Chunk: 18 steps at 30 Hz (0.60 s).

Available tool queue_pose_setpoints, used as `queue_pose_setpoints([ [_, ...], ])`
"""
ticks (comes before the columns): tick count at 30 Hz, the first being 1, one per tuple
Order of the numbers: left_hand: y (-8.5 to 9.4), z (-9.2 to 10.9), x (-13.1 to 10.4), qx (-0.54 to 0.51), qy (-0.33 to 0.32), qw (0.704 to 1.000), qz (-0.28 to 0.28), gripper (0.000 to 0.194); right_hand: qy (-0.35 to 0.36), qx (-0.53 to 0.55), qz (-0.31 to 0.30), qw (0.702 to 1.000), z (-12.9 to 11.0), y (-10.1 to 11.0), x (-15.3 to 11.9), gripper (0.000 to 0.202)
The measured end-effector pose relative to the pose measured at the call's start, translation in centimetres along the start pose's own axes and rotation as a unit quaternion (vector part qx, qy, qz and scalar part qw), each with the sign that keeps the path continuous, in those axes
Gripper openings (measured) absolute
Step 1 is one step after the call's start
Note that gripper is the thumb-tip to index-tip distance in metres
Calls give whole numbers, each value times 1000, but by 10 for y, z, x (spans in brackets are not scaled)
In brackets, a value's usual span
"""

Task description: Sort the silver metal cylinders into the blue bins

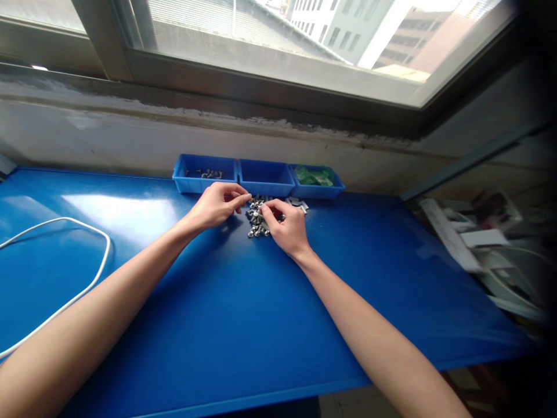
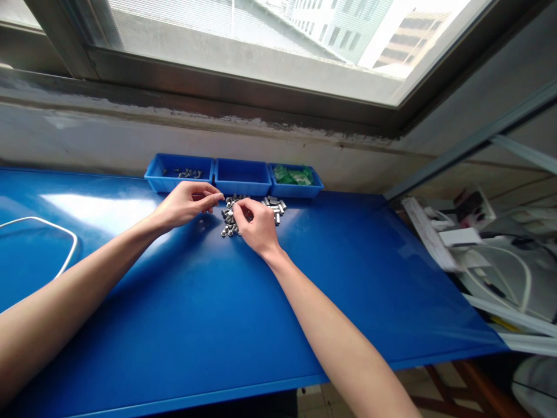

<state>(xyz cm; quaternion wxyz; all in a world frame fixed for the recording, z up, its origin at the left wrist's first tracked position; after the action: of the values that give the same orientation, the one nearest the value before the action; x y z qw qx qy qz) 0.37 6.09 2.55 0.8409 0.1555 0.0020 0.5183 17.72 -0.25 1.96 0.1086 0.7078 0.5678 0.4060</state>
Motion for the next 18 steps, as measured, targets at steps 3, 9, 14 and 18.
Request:
queue_pose_setpoints([
  [3, 2, 1, 0, -18, 9, 1000, 20, 46, -4, -4, -2, 1000, 0, 0, 0, 22],
  [9, 29, 13, -4, 25, -43, 979, 196, 39, -5, -2, -2, 1000, 1, 0, 0, 23],
  [14, 46, 17, -7, 111, -76, 952, 276, 30, 0, 3, 2, 1000, 0, 1, 1, 22],
  [18, 43, 11, -5, 109, -118, 949, 272, 28, -1, 1, 2, 1000, -1, 1, 1, 22],
])
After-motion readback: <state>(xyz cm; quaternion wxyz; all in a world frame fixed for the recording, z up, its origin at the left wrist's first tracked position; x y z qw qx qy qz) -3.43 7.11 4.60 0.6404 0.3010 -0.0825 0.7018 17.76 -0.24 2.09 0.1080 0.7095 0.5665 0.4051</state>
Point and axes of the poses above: each hand's wrist, its own x-axis towards the middle knuckle, its own y-axis out of the back of the hand, z = x × y, the point moved 4 cm from there along x, towards the middle knuckle, and after that the axes turned 5 degrees about -x, right-handed, at the moved point
